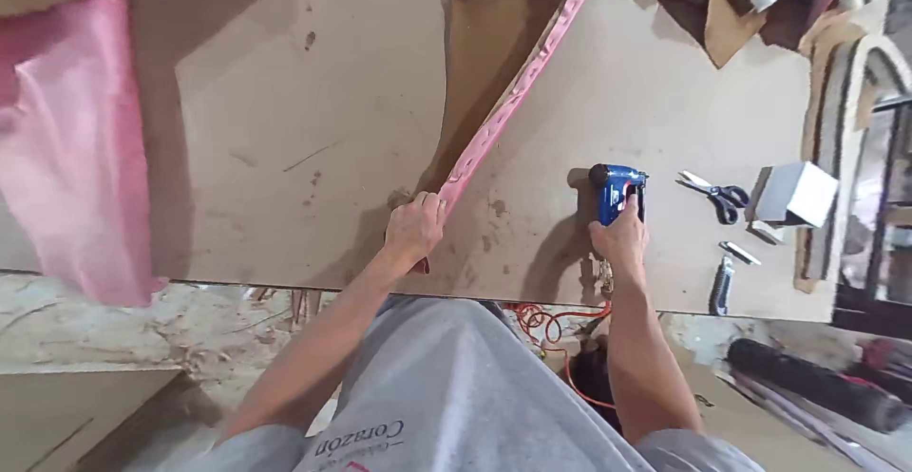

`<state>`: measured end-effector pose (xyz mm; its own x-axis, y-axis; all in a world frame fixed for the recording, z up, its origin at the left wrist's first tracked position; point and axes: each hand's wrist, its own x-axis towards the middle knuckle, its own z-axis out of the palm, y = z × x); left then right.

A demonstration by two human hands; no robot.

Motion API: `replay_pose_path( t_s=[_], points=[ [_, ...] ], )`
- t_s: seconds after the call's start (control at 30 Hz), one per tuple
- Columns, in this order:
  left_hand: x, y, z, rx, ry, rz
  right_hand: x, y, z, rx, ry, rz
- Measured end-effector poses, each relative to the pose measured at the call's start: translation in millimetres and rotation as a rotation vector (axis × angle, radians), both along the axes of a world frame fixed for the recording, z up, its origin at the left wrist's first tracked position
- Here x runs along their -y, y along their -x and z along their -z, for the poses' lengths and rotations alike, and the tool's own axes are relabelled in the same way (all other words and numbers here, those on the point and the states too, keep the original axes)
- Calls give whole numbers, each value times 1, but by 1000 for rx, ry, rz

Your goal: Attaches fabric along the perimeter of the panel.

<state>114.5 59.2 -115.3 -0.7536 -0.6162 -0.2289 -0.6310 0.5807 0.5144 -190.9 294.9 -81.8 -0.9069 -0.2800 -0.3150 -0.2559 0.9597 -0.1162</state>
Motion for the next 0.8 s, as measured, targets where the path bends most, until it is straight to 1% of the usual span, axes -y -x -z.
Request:
replay_pose_path(
  t_s=[0.1, 0.17, 0.23, 0.3, 0.37, 0.43, 0.53, 0.67, 0.8],
  points=[
    [-5, -1, 7, -95, 8, -95, 10, -5, -34, 26, -37, 58],
    [-11, -2, 9, -129, 6, -147, 17, -23, -53, 51, 16, 13],
    [-12, 0, 8, -137, -6, -165, 33, -52, -70, 151, 112, -134],
    [-12, 1, 9, -144, 0, -172, 59, -85, -82, 200, 139, -349],
    [-11, 1, 8, -118, -19, -161, 80, -105, -82, 203, 151, -536],
    [-12, 1, 10, -134, -8, -187, 95, -112, -75, 207, 158, -613],
    [-14, 1, 12, -158, 7, -232, 106, -112, -66, 213, 145, -631],
    [-13, 2, 16, -192, -13, -219, 114, -110, -60, 223, 110, -637],
    [-13, -1, 23, -276, 11, -203, 109, -119, -61, 261, 91, -696]
  ],
)
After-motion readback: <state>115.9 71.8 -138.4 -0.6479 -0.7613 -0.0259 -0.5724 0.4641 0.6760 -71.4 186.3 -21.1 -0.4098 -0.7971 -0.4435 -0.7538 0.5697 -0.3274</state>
